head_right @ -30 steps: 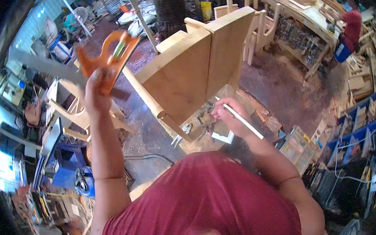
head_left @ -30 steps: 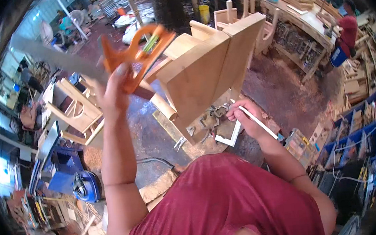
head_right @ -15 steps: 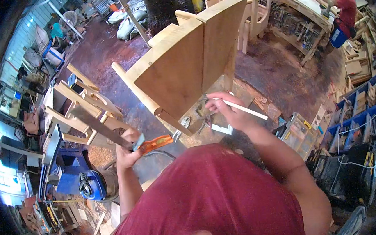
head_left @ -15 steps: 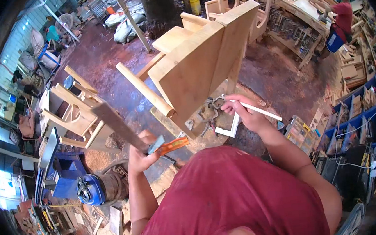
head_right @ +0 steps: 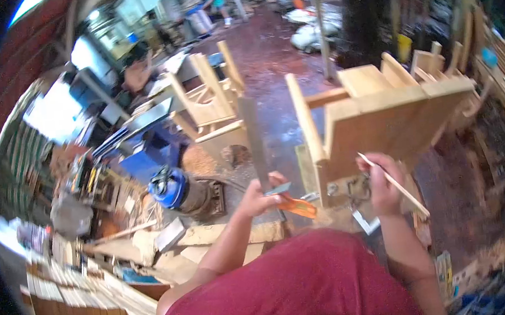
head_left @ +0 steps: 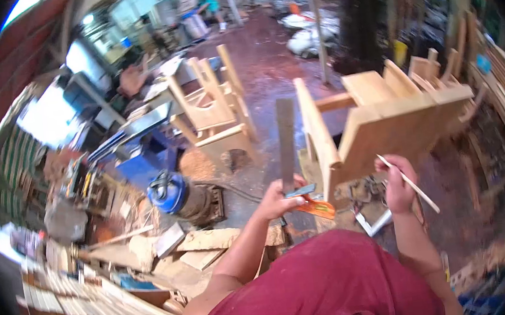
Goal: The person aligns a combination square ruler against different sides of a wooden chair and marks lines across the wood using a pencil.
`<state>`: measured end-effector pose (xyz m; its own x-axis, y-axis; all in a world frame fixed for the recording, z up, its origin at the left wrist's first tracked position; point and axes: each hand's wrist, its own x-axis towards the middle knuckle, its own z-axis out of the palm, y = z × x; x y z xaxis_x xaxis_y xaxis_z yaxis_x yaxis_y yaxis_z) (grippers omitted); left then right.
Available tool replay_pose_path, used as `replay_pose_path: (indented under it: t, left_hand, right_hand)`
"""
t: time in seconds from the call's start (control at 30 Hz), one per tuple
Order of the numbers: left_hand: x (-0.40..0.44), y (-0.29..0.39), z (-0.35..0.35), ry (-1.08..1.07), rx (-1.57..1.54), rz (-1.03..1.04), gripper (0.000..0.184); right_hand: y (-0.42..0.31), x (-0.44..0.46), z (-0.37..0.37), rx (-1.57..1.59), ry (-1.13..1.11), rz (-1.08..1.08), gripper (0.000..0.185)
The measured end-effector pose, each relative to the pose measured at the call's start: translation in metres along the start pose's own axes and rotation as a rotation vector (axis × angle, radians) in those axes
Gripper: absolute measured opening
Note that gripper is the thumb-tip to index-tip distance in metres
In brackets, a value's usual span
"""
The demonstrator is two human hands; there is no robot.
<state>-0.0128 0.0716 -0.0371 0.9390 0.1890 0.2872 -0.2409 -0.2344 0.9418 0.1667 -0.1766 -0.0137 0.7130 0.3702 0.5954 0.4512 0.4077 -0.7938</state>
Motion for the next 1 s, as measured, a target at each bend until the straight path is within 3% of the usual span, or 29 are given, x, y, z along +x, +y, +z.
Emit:
replay_pose_path:
  t: [0.1, 0.17, 0.2, 0.27, 0.3, 0.37, 0.47, 0.5, 0.57, 0.63, 0.7, 0.77, 0.83, 0.93, 0.97, 1.0]
  left_hand:
    - [-0.008, 0.008, -0.004, 0.042, -0.041, -0.181, 0.040]
    - [-0.011, 0.007, -0.012, 0.001, 0.032, -0.240, 0.036]
    - [-0.013, 0.005, -0.015, -0.061, 0.100, -0.311, 0.032]
    - [-0.015, 0.003, -0.023, -0.109, 0.247, -0.265, 0.033]
    - [-0.020, -0.001, -0.023, -0.171, 0.393, -0.215, 0.034]
    - [-0.032, -0.024, -0.033, -0.236, 0.441, -0.233, 0.034]
    - [-0.044, -0.063, -0.047, -0.461, 0.561, -0.210, 0.034]
    - [-0.047, -0.066, -0.049, -0.429, 0.587, -0.188, 0.034]
    - [-0.040, -0.076, -0.049, -0.452, 0.603, -0.157, 0.034]
    - [-0.041, -0.088, -0.050, -0.467, 0.607, -0.318, 0.034]
    - [-0.036, -0.116, -0.048, -0.546, 0.615, -0.279, 0.033]
    - [-0.026, -0.135, -0.039, -0.611, 0.737, -0.436, 0.031]
    - [-0.019, -0.149, -0.024, -0.659, 0.782, -0.407, 0.034]
    - [-0.008, -0.174, 0.003, -0.923, 0.795, -0.254, 0.040]
    - [-0.003, -0.169, 0.019, -0.977, 0.771, -0.182, 0.042]
    - [0.000, -0.189, 0.032, -1.037, 0.696, -0.251, 0.042]
  right_hand:
    - [-0.003, -0.010, 0.015, 0.058, -0.013, 0.040, 0.021]
    - [0.004, -0.029, 0.022, -0.085, -0.302, -0.063, 0.019]
    - [-0.005, -0.029, 0.033, -0.235, -0.361, -0.249, 0.016]
    - [-0.002, -0.036, 0.042, -0.274, -0.406, -0.240, 0.013]
    - [0.001, -0.044, 0.040, -0.342, -0.406, -0.180, 0.012]
    - [0.007, -0.050, 0.046, -0.325, -0.221, -0.261, 0.008]
    - [-0.006, -0.050, 0.046, -0.389, -0.208, -0.347, 0.009]
    - [-0.007, -0.053, 0.048, -0.383, -0.189, -0.355, 0.012]
    - [-0.004, -0.064, 0.048, -0.410, -0.219, -0.257, 0.014]
    - [0.007, -0.077, 0.049, -0.445, -0.190, -0.197, 0.015]
    - [0.021, -0.094, 0.047, -0.611, -0.139, -0.034, 0.015]
    - [0.036, -0.112, 0.037, -0.820, -0.133, 0.229, 0.018]
    - [0.041, -0.131, 0.028, -0.967, -0.135, 0.522, 0.027]
    - [0.073, -0.177, 0.008, -1.167, -0.085, 0.396, 0.028]
    - [0.079, -0.191, 0.004, -1.133, -0.238, 0.447, 0.028]
    - [0.086, -0.204, 0.000, -1.091, -0.394, 0.494, 0.028]
